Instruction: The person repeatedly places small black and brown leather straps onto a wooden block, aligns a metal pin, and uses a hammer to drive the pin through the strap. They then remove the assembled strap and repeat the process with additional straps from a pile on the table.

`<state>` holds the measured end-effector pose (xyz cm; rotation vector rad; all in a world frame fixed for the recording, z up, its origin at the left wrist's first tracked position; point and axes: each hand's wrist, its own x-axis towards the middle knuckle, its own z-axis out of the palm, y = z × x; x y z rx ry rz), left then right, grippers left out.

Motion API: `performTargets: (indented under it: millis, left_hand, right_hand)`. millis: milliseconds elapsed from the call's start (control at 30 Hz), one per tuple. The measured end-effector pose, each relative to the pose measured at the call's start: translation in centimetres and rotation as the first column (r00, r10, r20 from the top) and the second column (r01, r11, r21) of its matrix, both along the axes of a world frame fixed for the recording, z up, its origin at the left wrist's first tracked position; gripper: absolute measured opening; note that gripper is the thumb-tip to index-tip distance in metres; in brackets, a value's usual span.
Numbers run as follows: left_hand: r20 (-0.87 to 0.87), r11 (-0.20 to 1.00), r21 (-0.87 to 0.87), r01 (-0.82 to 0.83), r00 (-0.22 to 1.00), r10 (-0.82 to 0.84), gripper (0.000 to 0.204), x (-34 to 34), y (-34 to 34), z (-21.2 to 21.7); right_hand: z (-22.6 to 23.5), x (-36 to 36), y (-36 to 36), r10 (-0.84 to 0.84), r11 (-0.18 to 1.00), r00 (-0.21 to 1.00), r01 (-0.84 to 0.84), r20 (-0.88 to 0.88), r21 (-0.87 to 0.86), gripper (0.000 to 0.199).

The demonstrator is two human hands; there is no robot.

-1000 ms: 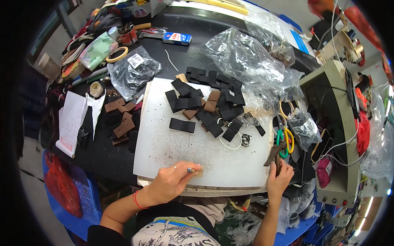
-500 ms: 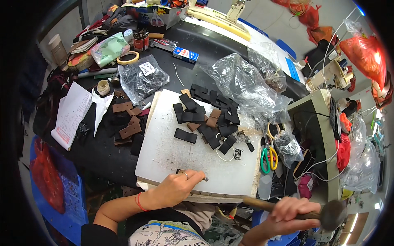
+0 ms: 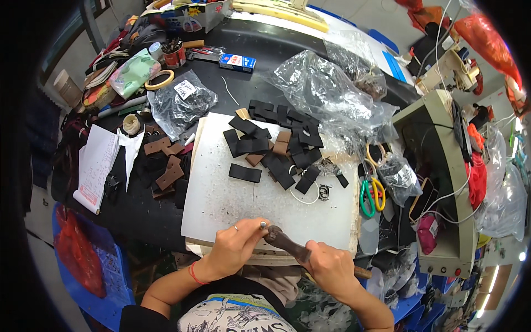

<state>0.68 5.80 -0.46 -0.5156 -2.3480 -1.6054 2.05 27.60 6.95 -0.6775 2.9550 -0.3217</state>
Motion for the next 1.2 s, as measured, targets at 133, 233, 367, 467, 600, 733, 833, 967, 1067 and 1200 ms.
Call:
performTargets:
  millis: [133,233,367,467,600,733,833,967,1067,1200]
  left_hand:
    - [-0.052,0.992,0.068,-0.103,0.993,0.107,0.020,0.3,-0.1,-0.5]
    - [-0.027,0.960,0.209,-0.185,0.981,0.194,0.017,-0.4,-1.1,-0.3]
    - [0.248,0.878,0.462,-0.127,0.969,0.010,0.021,-0.3,-2.8,1.4]
    - [0.375,0.894,0.447,-0.010,0.910,-0.177,0.025,0.2,-3.5,1.8]
    - [0.377,0.930,0.367,-0.009,0.916,-0.140,0.021,-0.2,-4.1,0.7]
    - [0.351,0.942,0.336,0.000,0.928,-0.125,0.016,-0.2,-4.0,0.2]
    - [0.299,0.976,0.216,0.028,0.950,-0.094,0.015,-0.1,-4.0,0.1]
    - [0.002,0.995,-0.079,0.058,0.998,-0.058,0.022,0.2,-3.9,0.2]
    - [-0.047,0.985,-0.168,0.051,0.997,-0.060,0.027,0.3,-3.5,0.4]
    - [-0.107,0.971,-0.222,0.086,0.988,-0.112,0.044,0.3,-3.5,0.7]
  right_hand:
    - [1.0,0.0,-0.6,0.072,0.994,0.997,-0.072,-0.005,0.080,0.031]
    - [1.5,-0.1,-1.0,0.070,0.992,0.998,-0.069,0.002,0.104,0.032]
    - [1.7,-0.1,-1.2,0.050,0.994,0.999,-0.051,0.011,0.092,0.029]
    - [1.4,-0.2,-1.3,0.056,0.993,0.997,-0.051,-0.047,0.104,0.033]
    - [1.6,-0.2,-1.4,0.063,0.993,0.997,-0.058,-0.047,0.106,0.034]
    - [1.8,-0.2,-1.4,0.062,0.991,0.998,-0.058,-0.025,0.117,0.034]
    - [1.6,-0.3,-1.3,0.073,0.991,0.997,-0.070,-0.029,0.116,0.033]
    - [1.4,-0.5,-0.9,0.052,0.998,0.998,-0.051,-0.018,0.047,0.036]
    - [1.8,-1.6,0.4,0.058,0.998,0.994,-0.061,-0.094,-0.025,0.039]
    - [4.2,-1.5,1.9,-0.023,0.304,0.997,0.079,0.076,-0.949,0.027]
